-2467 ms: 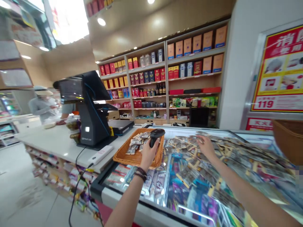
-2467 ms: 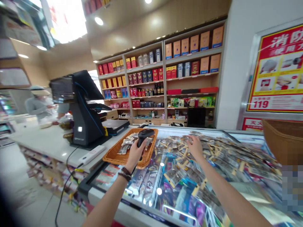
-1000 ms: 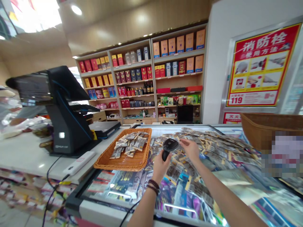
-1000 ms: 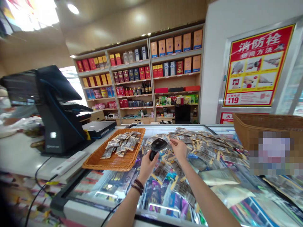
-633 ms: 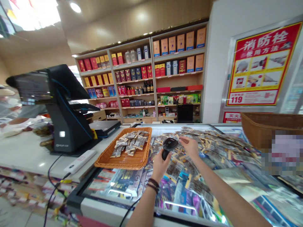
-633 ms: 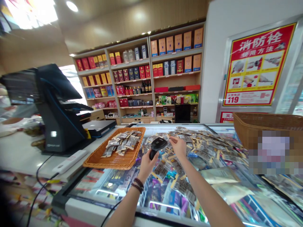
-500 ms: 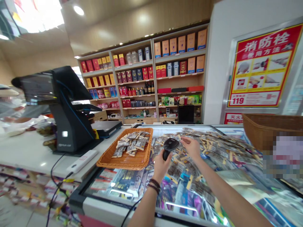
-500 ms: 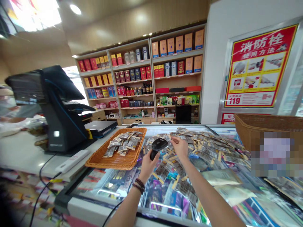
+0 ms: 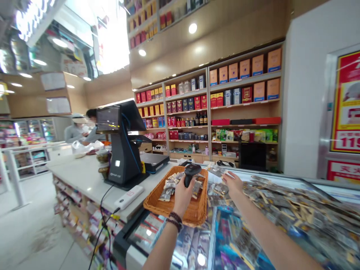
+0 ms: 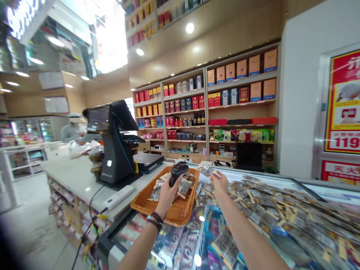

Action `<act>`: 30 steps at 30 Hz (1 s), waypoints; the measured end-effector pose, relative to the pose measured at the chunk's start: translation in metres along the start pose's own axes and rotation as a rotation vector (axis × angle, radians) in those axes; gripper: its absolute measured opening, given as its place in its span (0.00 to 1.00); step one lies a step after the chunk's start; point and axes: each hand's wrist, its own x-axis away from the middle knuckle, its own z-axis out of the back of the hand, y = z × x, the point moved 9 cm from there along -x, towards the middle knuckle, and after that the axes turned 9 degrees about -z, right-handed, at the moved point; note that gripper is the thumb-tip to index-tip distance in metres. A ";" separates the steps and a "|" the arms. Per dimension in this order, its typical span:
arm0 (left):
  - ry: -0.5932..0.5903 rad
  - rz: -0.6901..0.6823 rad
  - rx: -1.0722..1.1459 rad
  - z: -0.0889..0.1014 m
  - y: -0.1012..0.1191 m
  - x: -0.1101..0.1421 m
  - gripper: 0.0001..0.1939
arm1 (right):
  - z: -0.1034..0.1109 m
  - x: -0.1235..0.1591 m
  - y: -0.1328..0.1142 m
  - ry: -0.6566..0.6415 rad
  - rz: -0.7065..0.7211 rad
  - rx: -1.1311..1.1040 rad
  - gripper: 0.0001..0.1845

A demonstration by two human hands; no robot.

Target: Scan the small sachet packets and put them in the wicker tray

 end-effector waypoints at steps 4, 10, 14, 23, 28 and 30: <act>0.077 0.023 -0.142 0.049 -0.022 -0.007 0.23 | -0.059 0.008 0.029 0.029 -0.254 -0.123 0.21; 0.136 0.065 -0.210 0.090 -0.049 0.006 0.24 | -0.112 0.023 0.028 -0.253 -0.273 -0.001 0.31; 0.126 0.080 -0.261 0.093 -0.051 0.019 0.25 | -0.081 0.033 0.014 -0.396 -0.171 0.101 0.25; -0.003 0.005 -0.125 0.020 -0.007 0.033 0.22 | 0.061 0.059 -0.022 -0.588 -0.144 0.459 0.39; -0.095 -0.054 -0.031 -0.040 0.021 0.050 0.22 | 0.139 0.103 -0.050 -0.789 -0.048 0.721 0.58; -0.147 -0.076 -0.007 -0.063 0.028 0.058 0.21 | 0.162 0.127 -0.045 -0.928 -0.026 0.881 0.70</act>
